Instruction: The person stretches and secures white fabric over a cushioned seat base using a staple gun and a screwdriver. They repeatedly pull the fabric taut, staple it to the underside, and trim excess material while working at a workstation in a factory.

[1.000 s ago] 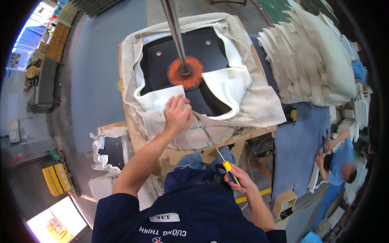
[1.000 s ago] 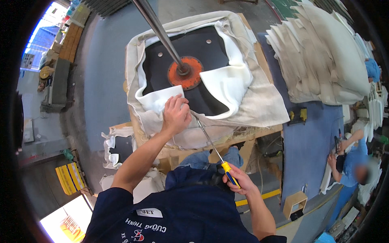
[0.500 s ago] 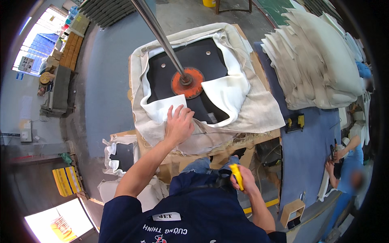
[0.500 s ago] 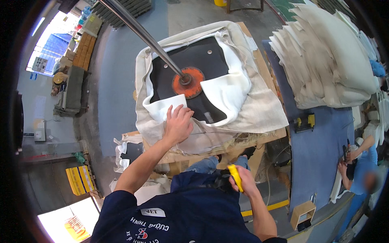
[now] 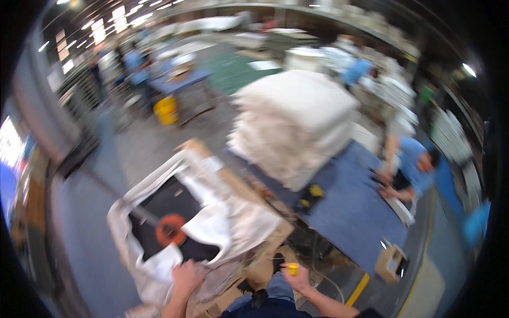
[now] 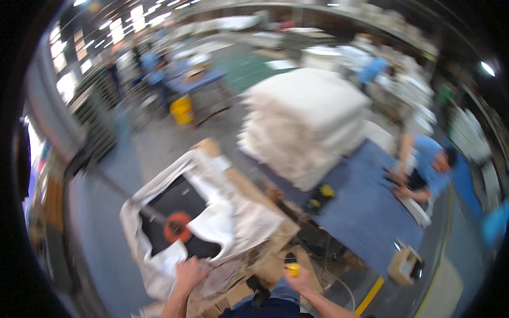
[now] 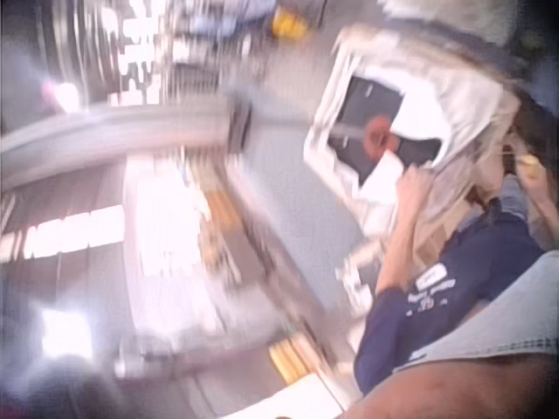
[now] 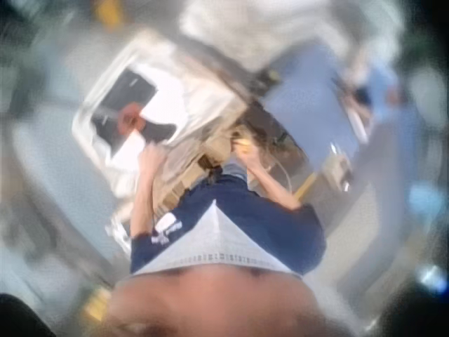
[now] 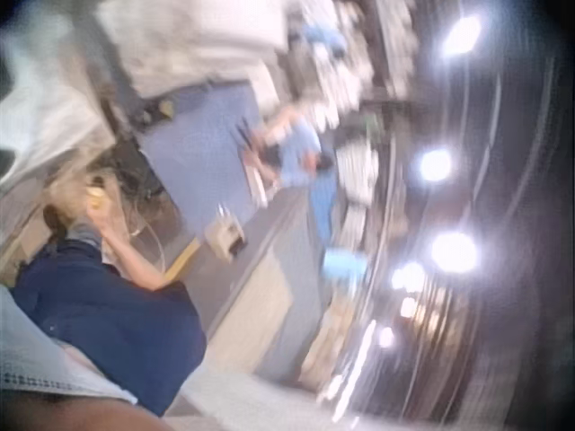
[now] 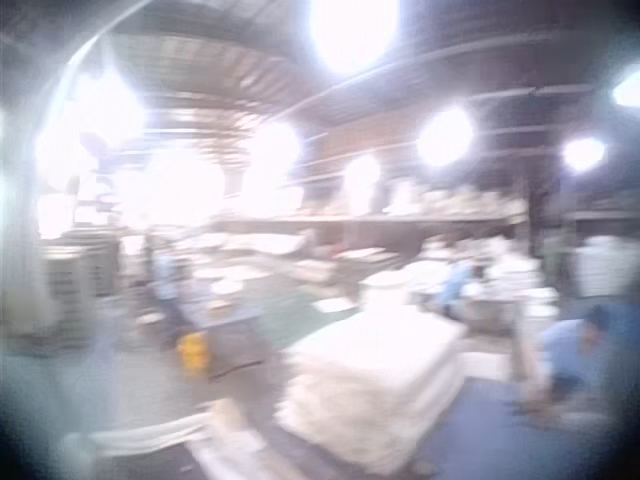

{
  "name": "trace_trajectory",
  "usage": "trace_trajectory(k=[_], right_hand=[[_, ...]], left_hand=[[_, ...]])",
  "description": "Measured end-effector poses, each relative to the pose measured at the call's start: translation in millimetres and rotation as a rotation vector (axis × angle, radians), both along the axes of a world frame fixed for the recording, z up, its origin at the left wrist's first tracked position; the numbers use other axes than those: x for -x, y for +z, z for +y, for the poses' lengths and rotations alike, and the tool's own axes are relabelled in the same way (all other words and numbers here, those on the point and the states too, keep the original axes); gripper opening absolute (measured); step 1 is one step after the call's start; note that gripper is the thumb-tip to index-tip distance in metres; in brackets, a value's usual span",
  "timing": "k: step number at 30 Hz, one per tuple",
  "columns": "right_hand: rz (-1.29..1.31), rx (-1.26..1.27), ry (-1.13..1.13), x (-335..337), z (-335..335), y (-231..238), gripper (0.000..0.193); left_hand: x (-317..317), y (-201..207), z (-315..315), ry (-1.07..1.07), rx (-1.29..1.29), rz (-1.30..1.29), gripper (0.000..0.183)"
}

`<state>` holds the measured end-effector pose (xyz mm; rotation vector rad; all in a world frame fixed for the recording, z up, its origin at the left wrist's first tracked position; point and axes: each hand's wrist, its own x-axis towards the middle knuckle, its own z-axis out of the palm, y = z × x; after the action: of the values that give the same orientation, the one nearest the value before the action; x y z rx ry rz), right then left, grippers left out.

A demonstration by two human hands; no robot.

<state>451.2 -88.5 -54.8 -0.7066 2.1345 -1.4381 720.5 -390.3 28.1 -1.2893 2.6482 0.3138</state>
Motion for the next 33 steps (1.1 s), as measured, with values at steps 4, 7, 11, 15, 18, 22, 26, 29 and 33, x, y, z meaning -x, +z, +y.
trace_trajectory(k=[4,7,11,15,18,22,26,29,33], right_hand=[[0.171,0.086,0.626,-47.3,-113.1,69.8,0.036],[0.478,0.292,0.845,-84.2,-172.4,57.5,0.048],[0.892,0.111,0.791,-122.0,-226.8,15.5,0.04],[0.854,-0.19,0.871,-136.7,-245.7,25.8,0.022],[0.779,-0.279,0.871,-132.6,-253.9,7.5,0.023],[0.605,-0.38,0.991,-126.1,-263.3,15.4,0.026],[0.516,-0.419,1.051,-110.4,-254.9,32.0,0.03],[0.504,-0.35,1.15,-104.1,-242.4,37.3,0.027],[0.7,-0.092,0.933,-109.6,-228.4,5.0,0.026]], left_hand=[[-29.3,-48.8,-15.8,-0.142,0.071,-0.042,0.045],[-18.6,-83.7,-30.3,-0.23,-0.058,-0.017,0.045],[-45.2,-97.1,-40.6,-0.1,-0.085,0.03,0.039],[-55.3,-69.9,-20.2,-0.147,-0.06,0.224,0.047],[-39.9,-49.1,-10.0,-0.095,-0.132,0.204,0.046],[-42.6,-48.7,-5.5,-0.077,-0.146,0.259,0.046],[-27.4,-23.8,17.3,-0.027,-0.187,0.24,0.044],[-35.7,-19.7,30.2,-0.112,-0.182,0.383,0.044],[-17.0,-7.3,41.5,0.041,-0.11,0.443,0.045]])
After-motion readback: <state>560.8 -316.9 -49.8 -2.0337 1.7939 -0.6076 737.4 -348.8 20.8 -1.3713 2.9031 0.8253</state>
